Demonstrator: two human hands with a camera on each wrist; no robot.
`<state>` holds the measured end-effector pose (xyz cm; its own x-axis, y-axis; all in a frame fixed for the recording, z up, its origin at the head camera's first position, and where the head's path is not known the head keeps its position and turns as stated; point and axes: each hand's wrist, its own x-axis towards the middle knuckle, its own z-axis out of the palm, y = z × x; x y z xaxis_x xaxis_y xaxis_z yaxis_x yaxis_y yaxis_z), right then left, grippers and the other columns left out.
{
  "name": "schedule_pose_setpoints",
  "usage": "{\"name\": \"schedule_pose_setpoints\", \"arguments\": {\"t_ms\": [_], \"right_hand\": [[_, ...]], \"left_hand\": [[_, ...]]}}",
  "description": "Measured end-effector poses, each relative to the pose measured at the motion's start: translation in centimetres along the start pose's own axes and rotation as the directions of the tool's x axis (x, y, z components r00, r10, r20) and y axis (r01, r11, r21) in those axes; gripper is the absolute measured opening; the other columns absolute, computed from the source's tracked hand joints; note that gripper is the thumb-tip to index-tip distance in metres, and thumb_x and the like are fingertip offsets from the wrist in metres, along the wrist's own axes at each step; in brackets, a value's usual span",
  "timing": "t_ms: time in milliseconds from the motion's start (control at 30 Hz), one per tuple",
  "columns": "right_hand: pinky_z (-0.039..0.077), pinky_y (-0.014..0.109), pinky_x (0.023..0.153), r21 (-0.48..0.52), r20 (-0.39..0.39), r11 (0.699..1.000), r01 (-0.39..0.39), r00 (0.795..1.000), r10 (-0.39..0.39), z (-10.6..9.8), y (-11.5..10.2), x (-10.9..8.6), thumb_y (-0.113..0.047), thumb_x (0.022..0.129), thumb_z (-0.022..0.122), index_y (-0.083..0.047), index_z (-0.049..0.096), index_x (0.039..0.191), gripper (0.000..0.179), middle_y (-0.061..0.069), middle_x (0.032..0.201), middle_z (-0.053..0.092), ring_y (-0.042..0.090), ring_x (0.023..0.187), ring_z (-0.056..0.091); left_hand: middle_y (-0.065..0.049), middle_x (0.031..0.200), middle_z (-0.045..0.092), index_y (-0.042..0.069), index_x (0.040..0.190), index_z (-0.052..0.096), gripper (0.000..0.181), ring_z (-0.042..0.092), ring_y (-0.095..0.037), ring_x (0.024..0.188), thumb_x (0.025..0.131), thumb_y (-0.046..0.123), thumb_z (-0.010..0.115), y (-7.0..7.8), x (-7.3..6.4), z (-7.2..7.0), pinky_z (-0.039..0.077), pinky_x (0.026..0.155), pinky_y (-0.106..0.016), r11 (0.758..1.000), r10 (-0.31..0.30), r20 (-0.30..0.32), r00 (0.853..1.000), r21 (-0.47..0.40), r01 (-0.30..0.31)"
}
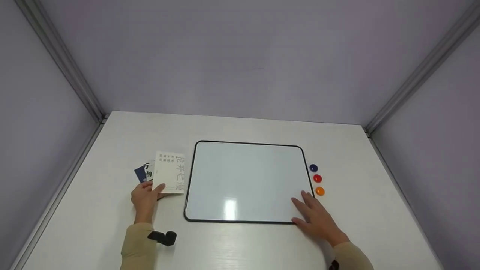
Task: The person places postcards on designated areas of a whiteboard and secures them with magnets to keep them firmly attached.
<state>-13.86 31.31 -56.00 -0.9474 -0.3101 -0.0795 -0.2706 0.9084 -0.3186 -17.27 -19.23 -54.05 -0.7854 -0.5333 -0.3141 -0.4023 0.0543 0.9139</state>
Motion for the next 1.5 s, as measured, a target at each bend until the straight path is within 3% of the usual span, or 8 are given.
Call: {"name": "schedule_pose_setpoints", "arguments": {"t_ms": [200, 400, 533, 700, 1067, 1333, 1500], "right_hand": [[0.028, 0.06, 0.117, 0.001, 0.0, 1.0, -0.009, 1.0, 0.009, 0.1, -0.1, 0.0, -0.055, 0.09, 0.057, -0.027, 0.041, 0.146, 0.065, 0.012, 0.16, 0.028, 0.037, 0.149, 0.025], [0.028, 0.059, 0.117, 0.007, 0.005, 1.0, -0.013, 1.0, 0.012, 0.1, -0.3, 0.0, -0.054, 0.09, 0.057, -0.027, 0.04, 0.147, 0.065, 0.011, 0.16, 0.027, 0.037, 0.149, 0.025], [0.03, 0.059, 0.116, -0.003, -0.019, 1.0, 0.013, 1.0, -0.013, 0.1, -0.2, 0.0, -0.053, 0.089, 0.059, -0.024, 0.043, 0.145, 0.065, 0.014, 0.159, 0.031, 0.038, 0.147, 0.028], [0.03, 0.059, 0.116, -0.015, -0.028, 1.0, 0.028, 0.999, -0.028, 0.1, -0.1, 0.0, -0.053, 0.09, 0.058, -0.023, 0.044, 0.145, 0.064, 0.016, 0.158, 0.033, 0.039, 0.147, 0.029], [0.026, 0.06, 0.118, 0.004, 0.04, 1.0, -0.028, 0.999, 0.028, -0.2, -0.4, 0.0, -0.054, 0.09, 0.057, -0.027, 0.039, 0.147, 0.066, 0.01, 0.161, 0.027, 0.036, 0.15, 0.023], [0.027, 0.06, 0.118, -0.02, 0.059, 0.999, -0.029, 0.998, 0.03, -0.2, -0.1, -0.3, -0.057, 0.091, 0.054, -0.032, 0.035, 0.149, 0.066, 0.007, 0.163, 0.022, 0.035, 0.151, 0.019], [0.028, 0.06, 0.117, -0.045, 0.048, 0.999, -0.022, 0.999, 0.024, -0.1, 0.2, -0.4, -0.057, 0.091, 0.054, -0.032, 0.034, 0.149, 0.066, 0.007, 0.163, 0.022, 0.035, 0.151, 0.02]], "left_hand": [[-0.024, 0.115, 0.066, -0.008, 0.127, 0.051, 0.05, 0.058, 0.005, 0.063, 0.087, 0.013, 0.07, 0.2, -0.4, -0.2, 0.052, 0.062, -0.014, 0.998, 0.004, 0.051, 0.999, -0.055, -0.001], [-0.028, 0.123, 0.064, -0.01, 0.128, 0.052, 0.049, 0.056, 0.009, 0.061, 0.087, 0.013, 0.069, 0.6, -0.7, -0.5, 0.049, 0.06, -0.01, 0.999, 0.036, 0.058, 0.998, 0.007, -0.037], [-0.029, 0.127, 0.061, -0.01, 0.129, 0.051, 0.05, 0.059, 0.006, 0.063, 0.088, 0.013, 0.069, 0.8, -0.8, -0.4, 0.052, 0.062, -0.011, 1.0, 0.015, 0.087, 0.996, -0.013, -0.014], [-0.029, 0.129, 0.059, -0.01, 0.129, 0.051, 0.05, 0.058, 0.006, 0.064, 0.088, 0.013, 0.069, 0.8, -1.1, 0.0, 0.051, 0.062, -0.009, 0.999, -0.002, 0.107, 0.994, -0.035, 0.006], [-0.028, 0.133, 0.057, -0.006, 0.13, 0.051, 0.048, 0.059, 0.005, 0.073, 0.091, 0.016, 0.065, 1.5, -2.2, 0.6, 0.048, 0.064, -0.007, 0.998, 0.016, 0.122, 0.992, 0.059, -0.024], [-0.029, 0.13, 0.059, -0.008, 0.128, 0.051, 0.047, 0.061, 0.003, 0.073, 0.089, 0.013, 0.067, 1.9, -3.1, 1.6, 0.05, 0.064, -0.009, 1.0, 0.029, 0.162, 0.986, -0.016, -0.027], [-0.03, 0.125, 0.062, -0.01, 0.125, 0.052, 0.045, 0.063, 0.001, 0.073, 0.088, 0.011, 0.068, 1.9, -3.8, 2.3, 0.051, 0.063, -0.01, 0.998, 0.069, 0.187, 0.98, -0.018, -0.067]]}}
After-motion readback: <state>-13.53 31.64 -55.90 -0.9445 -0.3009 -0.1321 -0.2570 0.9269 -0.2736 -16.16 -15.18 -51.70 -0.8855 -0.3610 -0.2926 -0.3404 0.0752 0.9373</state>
